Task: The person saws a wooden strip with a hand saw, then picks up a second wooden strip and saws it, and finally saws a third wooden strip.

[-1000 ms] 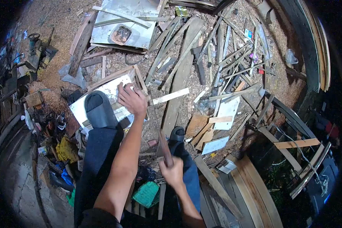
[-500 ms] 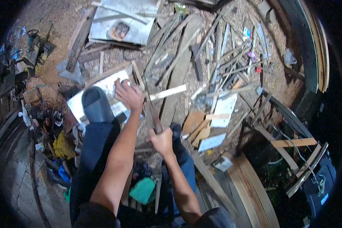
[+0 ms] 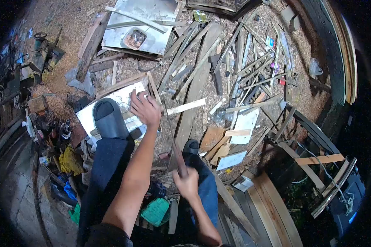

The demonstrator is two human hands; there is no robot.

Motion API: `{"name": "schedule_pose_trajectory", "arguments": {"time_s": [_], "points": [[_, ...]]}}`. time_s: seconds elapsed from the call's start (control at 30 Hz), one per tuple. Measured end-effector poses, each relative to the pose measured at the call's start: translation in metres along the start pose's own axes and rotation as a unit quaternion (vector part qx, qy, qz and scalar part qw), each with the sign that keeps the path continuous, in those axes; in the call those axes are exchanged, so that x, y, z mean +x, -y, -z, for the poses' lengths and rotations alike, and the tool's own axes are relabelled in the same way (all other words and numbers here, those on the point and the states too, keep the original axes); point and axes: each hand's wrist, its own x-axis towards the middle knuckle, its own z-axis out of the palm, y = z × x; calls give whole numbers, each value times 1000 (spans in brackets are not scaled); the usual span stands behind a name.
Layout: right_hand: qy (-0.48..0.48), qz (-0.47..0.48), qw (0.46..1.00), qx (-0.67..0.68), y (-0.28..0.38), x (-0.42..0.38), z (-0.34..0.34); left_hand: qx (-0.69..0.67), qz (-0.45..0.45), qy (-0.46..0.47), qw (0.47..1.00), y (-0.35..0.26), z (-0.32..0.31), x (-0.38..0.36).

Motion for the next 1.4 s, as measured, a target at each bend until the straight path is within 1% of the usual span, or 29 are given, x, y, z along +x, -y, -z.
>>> {"name": "schedule_pose_trajectory", "arguments": {"time_s": [0.03,0.07,0.1,0.13,0.17,0.2,0.23,0.27,0.3,0.33,0.37,0.4,0.43,0.47,0.5,0.53,0.6,0.67,0.7,0.73,0.83,0.9,1.0,1.13,1.2,1.27,1.3,1.33,1.4], "points": [[-17,66,998,-17,-3,47,-22,-5,5,3,1000,0,1,1],[9,-75,995,66,11,85,-37,-3,7,8,1000,2,3,-9],[47,-90,993,53,-2,112,-49,-1,7,6,1000,5,-1,-8],[44,-82,994,58,0,104,-41,-1,2,2,1000,4,-4,1],[12,17,1000,9,0,64,-24,-1,8,13,1000,2,-1,0],[-27,125,991,-42,-1,32,-11,-6,4,10,1000,0,-2,2],[-32,56,997,35,-7,-11,-3,-4,7,22,1000,0,1,-2],[-32,-8,993,113,-11,-36,2,1,12,26,1000,1,3,-1],[-22,43,997,58,-5,-6,0,-2,11,6,1000,-2,-3,12],[-11,76,997,3,4,21,-3,4,5,3,1000,2,-3,7],[-22,52,998,-22,-21,63,-26,9,-1,6,1000,3,-2,-1],[3,-20,999,33,-12,99,-35,12,2,9,1000,3,2,-5],[32,-41,997,56,3,104,-28,-7,10,20,1000,2,2,1],[33,-50,997,52,-5,86,-24,-26,21,42,999,0,7,-3],[-5,-29,998,64,-14,55,-28,-1,-57,38,998,6,10,-19],[-54,23,995,85,-14,52,-38,8,-79,86,993,13,9,-35],[-21,-61,994,91,-19,-2,-23,-3,-51,89,995,8,7,-31],[-14,-125,984,128,-29,-3,-20,-52,-28,109,992,4,16,-25],[-6,-121,982,142,-18,2,-23,-27,-41,99,994,5,11,-26],[-32,-65,984,161,-7,13,-29,-9,-39,117,992,4,13,-27],[-27,-53,988,143,-3,31,-36,-21,-49,92,994,7,11,-25],[12,-74,990,117,-3,34,-31,-54,-63,50,995,10,10,-28],[19,-47,993,108,-2,39,-24,-85,-63,28,994,13,8,-25],[38,-43,990,129,10,64,-21,-79,-60,18,995,13,5,-11],[52,29,995,78,14,82,-19,-49,-55,17,997,9,2,0],[61,28,993,101,21,85,-9,-34,1,-13,999,6,-3,14],[73,-13,988,138,22,88,-4,6,12,-8,1000,5,-4,21],[84,-52,980,175,24,91,1,4,11,-10,1000,0,-6,24],[84,-70,979,173,23,84,2,16,23,-17,999,-4,-7,24]]}}
